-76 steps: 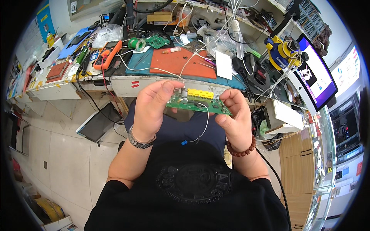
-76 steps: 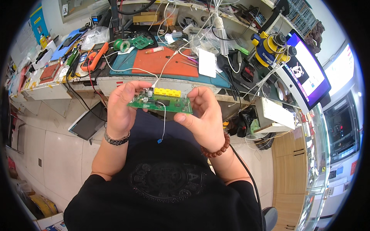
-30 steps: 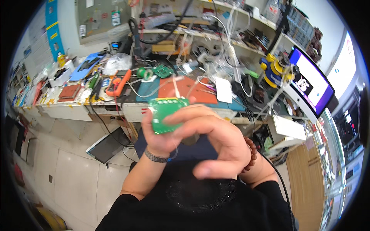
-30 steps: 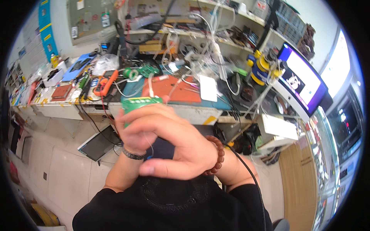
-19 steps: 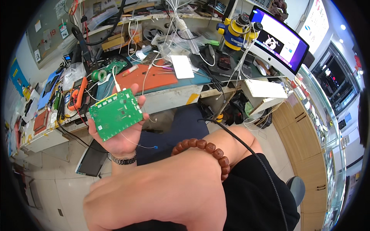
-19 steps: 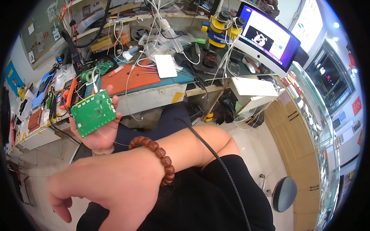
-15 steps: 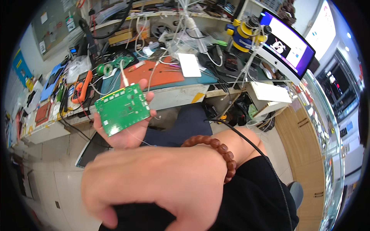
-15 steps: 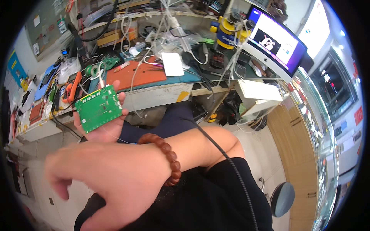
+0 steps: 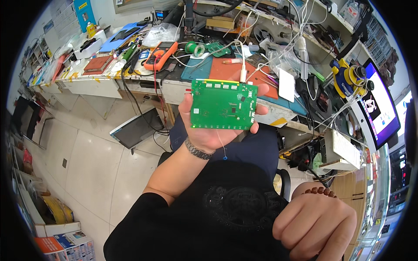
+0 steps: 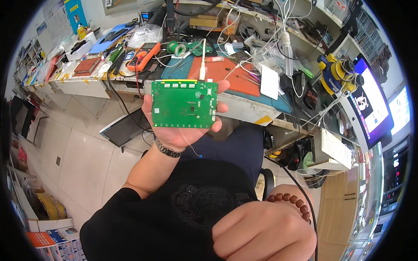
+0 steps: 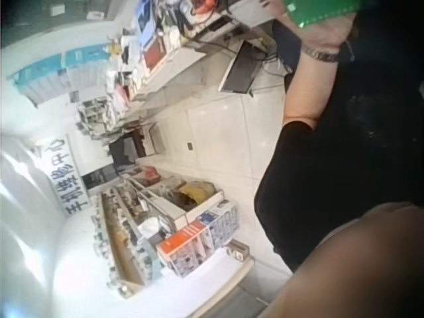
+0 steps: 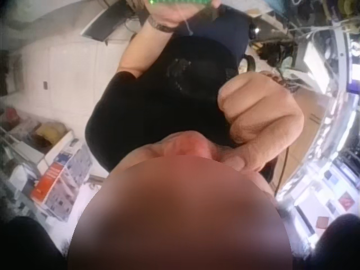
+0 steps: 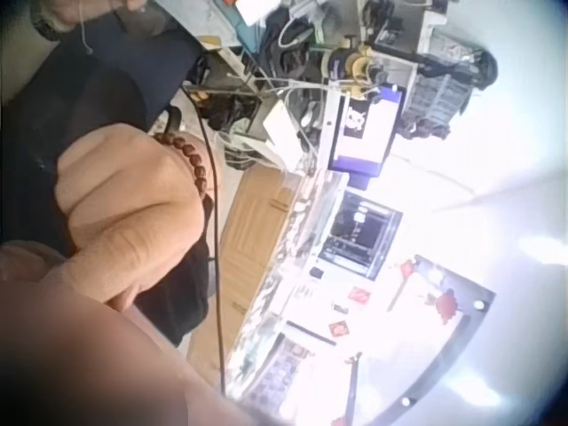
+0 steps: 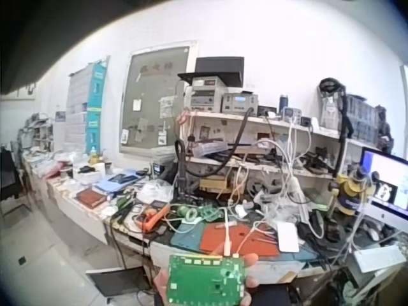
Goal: The person holds a green circuit board, connects and disconnects a white USB cable, and rotates the board to view both sides. They then pick up two white rectangular hard drives, compare them briefly, and place them back on the workbench.
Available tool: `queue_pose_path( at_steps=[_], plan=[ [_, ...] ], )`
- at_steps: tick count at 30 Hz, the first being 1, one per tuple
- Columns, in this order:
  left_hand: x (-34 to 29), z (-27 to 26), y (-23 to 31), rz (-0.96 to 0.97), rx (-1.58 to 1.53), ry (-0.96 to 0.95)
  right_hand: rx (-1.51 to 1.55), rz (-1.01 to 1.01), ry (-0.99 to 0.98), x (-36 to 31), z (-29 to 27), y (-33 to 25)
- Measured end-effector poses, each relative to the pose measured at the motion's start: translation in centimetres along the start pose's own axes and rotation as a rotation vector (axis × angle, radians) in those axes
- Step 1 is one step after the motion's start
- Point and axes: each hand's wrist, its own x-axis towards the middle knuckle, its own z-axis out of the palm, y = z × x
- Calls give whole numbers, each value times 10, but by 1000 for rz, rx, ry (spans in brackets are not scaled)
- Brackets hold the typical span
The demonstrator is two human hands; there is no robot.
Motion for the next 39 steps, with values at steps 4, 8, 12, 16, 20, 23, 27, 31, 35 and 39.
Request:
queue_pose_path(
  at_steps=[4,8,12,16,20,23,27,31,35,39],
  plan=[
    [1,-2,1,-1,-17,-25,169,4,75,5,8,4],
    [1,-3,5,-4,3,24,292,23,79,12,-3,5],
    [0,-1,4,7,-8,73,278,105,194,14,1,3],
    [2,-2,3,15,9,37,282,44,81,8,-2,5],
    [4,0,4,23,-17,-16,295,28,118,-5,-11,-2],
    [3,3,6,20,-7,40,38,-9,297,-36,-24,9],
    [1,3,10,35,64,71,-609,540,655,-125,-70,39],
    [1,-1,13,26,94,68,-1191,1116,561,-236,-139,122],
    [0,-2,3,23,82,76,-1429,1870,412,-314,-143,185],
    [2,-5,-5,7,60,108,-1512,1726,372,-334,-150,197]
  ],
)
